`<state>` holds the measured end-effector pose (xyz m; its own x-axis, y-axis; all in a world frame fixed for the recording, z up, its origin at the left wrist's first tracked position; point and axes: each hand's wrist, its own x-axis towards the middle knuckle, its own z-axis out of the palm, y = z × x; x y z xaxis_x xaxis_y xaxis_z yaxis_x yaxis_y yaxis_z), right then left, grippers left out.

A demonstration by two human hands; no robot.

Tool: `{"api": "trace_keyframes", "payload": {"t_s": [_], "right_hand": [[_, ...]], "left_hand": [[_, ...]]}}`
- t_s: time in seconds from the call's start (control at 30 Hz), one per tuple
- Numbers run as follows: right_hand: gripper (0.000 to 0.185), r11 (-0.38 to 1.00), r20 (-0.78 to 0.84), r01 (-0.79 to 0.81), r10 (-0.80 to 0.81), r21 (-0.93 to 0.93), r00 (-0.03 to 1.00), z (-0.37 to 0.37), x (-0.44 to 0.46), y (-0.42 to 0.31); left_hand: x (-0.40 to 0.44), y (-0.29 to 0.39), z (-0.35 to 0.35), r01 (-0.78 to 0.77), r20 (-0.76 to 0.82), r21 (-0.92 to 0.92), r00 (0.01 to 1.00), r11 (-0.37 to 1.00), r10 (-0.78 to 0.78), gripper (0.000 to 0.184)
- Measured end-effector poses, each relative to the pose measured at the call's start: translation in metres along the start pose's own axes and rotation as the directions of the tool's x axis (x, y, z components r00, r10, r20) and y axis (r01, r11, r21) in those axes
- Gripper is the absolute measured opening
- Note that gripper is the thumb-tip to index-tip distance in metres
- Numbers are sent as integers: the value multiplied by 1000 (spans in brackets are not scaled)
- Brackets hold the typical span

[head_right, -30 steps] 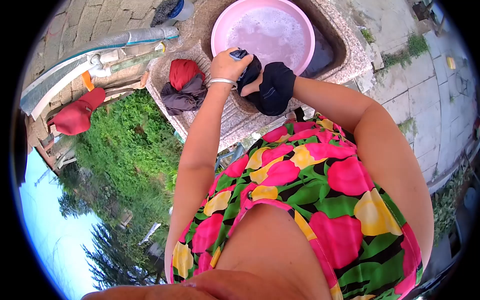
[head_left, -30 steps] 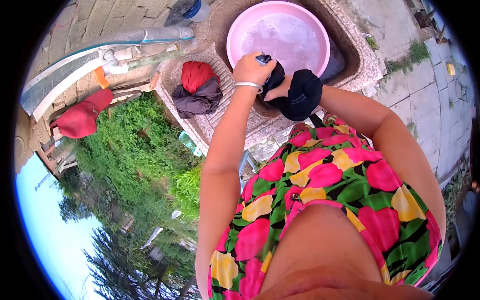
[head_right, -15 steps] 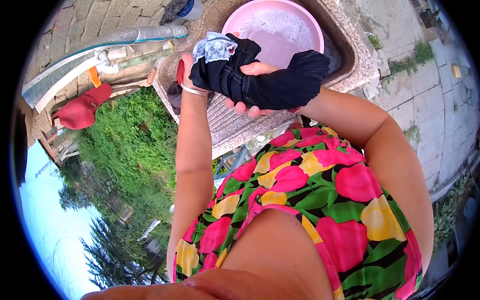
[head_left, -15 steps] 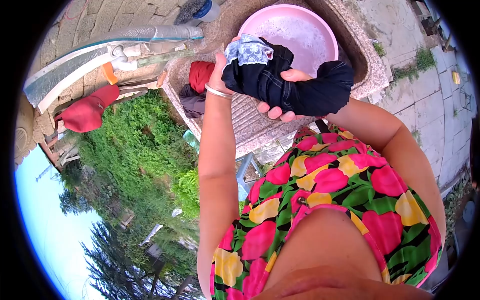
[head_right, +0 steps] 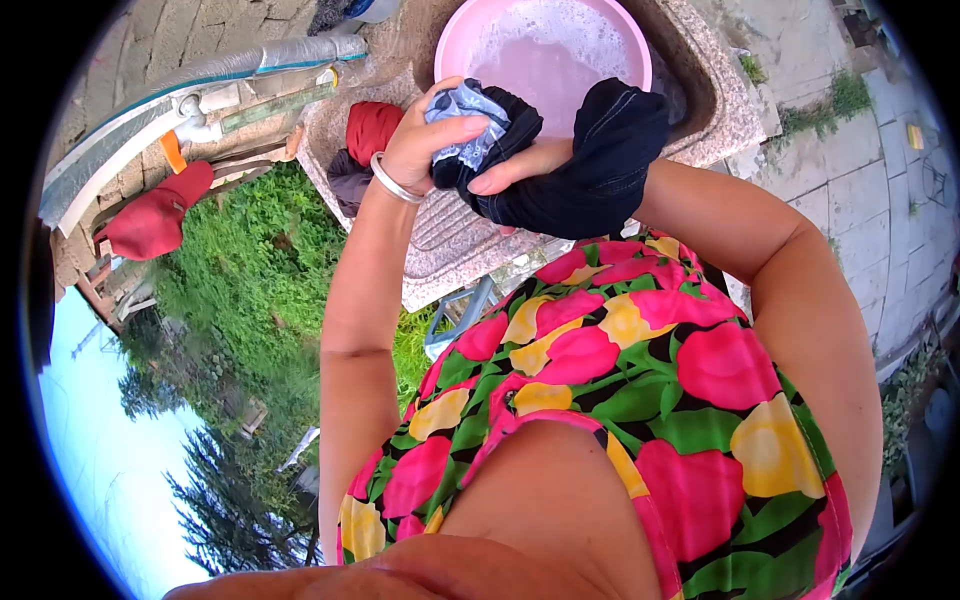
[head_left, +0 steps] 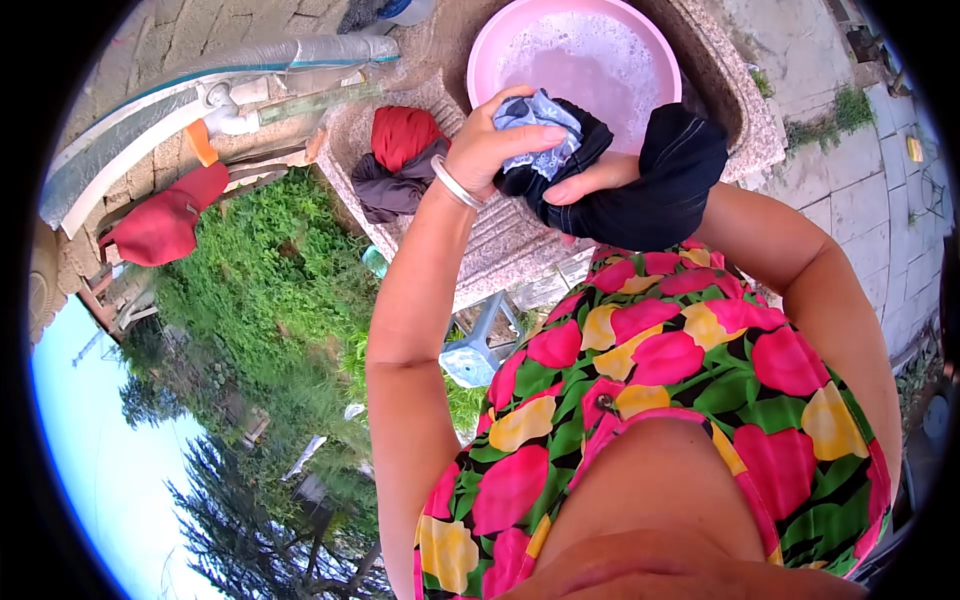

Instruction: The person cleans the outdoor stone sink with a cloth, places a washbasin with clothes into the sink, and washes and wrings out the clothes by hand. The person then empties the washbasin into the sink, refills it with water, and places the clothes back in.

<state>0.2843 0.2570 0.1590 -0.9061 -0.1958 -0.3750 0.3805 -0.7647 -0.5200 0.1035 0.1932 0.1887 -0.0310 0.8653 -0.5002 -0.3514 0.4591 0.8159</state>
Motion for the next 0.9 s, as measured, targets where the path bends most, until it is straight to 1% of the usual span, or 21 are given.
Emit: {"api": "trace_keyframes", "payload": {"t_s": [0.03,0.07,0.1,0.13,0.17,0.2,0.23,0.3,0.33,0.43,0.47,0.57,0.6,0.7,0.73,0.83,0.87,0.9], "right_hand": [[37,1000,-1,18,-18,16,1000,0,1,1],[37,999,-2,37,-37,32,999,1,1,1],[37,997,-3,54,-54,48,999,4,1,0],[36,998,-7,-30,31,55,1000,6,-4,-6],[36,998,-47,29,-27,47,999,4,0,-1],[36,995,-87,87,-83,39,993,1,7,9],[36,989,-128,144,-139,28,982,-4,13,18],[36,984,-166,94,-120,-153,979,-22,22,27],[36,968,-187,68,-116,-242,976,-30,26,31],[33,952,-374,-40,-81,-305,924,-34,32,37],[32,963,-361,52,-149,-265,920,-53,46,58],[37,883,-440,37,-269,-468,857,-65,51,68],[41,798,-398,49,-352,-601,847,-85,65,85],[47,621,-337,33,-467,-783,817,-111,103,105],[49,553,-308,29,-506,-833,806,-118,115,110],[55,330,-203,4,-592,-944,780,-124,131,120],[57,443,-386,-148,-516,-884,765,-98,123,103],[60,538,-554,-295,-419,-790,719,-70,115,84]], "left_hand": [[1,-3,1,0,-16,34,1000,999,0,58],[0,-3,7,-9,-60,10,998,1000,9,55],[1,-6,8,17,-69,11,997,1000,-17,56],[5,-9,7,41,-79,12,996,999,-40,56],[10,-12,7,63,-89,12,994,998,-62,57],[13,-21,8,20,-131,81,991,997,-9,35],[16,-26,9,13,-142,168,990,986,11,35],[27,-36,10,0,-154,340,987,940,56,37],[37,-48,7,-53,-153,496,977,867,147,35],[54,-64,10,21,-190,716,968,698,166,41],[61,-77,6,17,-215,742,953,671,213,41],[73,-95,5,163,-333,763,929,626,164,37],[74,-102,5,212,-380,722,917,659,122,37],[80,-129,-2,271,-461,777,860,569,220,39],[81,-132,-6,300,-488,759,850,577,200,39],[71,-133,-22,315,-570,691,791,651,223,41],[59,-128,-27,250,-595,680,737,689,320,43],[47,-126,-41,110,-565,714,673,692,476,48]]}}
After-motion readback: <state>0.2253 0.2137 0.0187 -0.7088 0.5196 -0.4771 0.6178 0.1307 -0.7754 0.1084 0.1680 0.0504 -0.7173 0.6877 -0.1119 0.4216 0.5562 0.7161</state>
